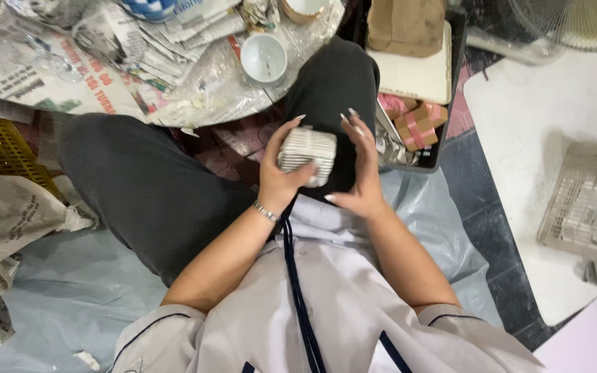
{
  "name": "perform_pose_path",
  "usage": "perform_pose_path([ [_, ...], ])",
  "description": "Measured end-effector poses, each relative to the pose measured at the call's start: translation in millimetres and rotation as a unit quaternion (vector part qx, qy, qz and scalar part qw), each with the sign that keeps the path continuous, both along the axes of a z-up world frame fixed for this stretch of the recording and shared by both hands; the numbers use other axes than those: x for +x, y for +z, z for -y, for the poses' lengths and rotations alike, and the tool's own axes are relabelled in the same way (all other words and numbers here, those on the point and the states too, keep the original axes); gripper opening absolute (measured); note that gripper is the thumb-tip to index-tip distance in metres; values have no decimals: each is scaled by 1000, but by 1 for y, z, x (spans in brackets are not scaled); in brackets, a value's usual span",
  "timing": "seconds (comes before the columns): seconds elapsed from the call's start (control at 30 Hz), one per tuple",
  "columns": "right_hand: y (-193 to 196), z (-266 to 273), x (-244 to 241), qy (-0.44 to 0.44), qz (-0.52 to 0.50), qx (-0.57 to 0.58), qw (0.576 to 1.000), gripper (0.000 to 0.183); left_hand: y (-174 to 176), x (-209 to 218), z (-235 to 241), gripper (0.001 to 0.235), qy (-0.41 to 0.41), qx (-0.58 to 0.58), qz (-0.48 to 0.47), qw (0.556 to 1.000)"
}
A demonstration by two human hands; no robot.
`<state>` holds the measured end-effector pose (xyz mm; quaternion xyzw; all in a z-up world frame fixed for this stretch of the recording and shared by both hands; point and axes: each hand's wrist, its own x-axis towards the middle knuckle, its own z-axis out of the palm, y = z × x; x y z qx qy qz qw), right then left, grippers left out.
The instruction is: The person wraps small ceramic cups and bowls individually in newspaper sheets. They fold the paper around each item and place the wrapped units onto a growing pile on the table.
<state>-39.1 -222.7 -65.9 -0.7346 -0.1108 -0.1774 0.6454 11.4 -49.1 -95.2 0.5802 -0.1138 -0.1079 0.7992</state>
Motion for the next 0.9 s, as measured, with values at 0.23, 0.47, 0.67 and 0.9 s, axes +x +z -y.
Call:
perform_pose_path([
  [0.23,44,-38,24,14,142,-285,948,66,12,-12,-26,60,-95,-248,-267,927],
  [0.47,44,-77,52,-35,71,-174,982,36,30,21,-42,61,21,-83,-64,994],
  [0.67,39,-101,89,-41,41,-63,996,26,48,54,-67,38,136,225,157,952],
  [0.9,50,-119,142,-82,147,-156,973,27,46,83,-71,49,106,-101,-89,985],
])
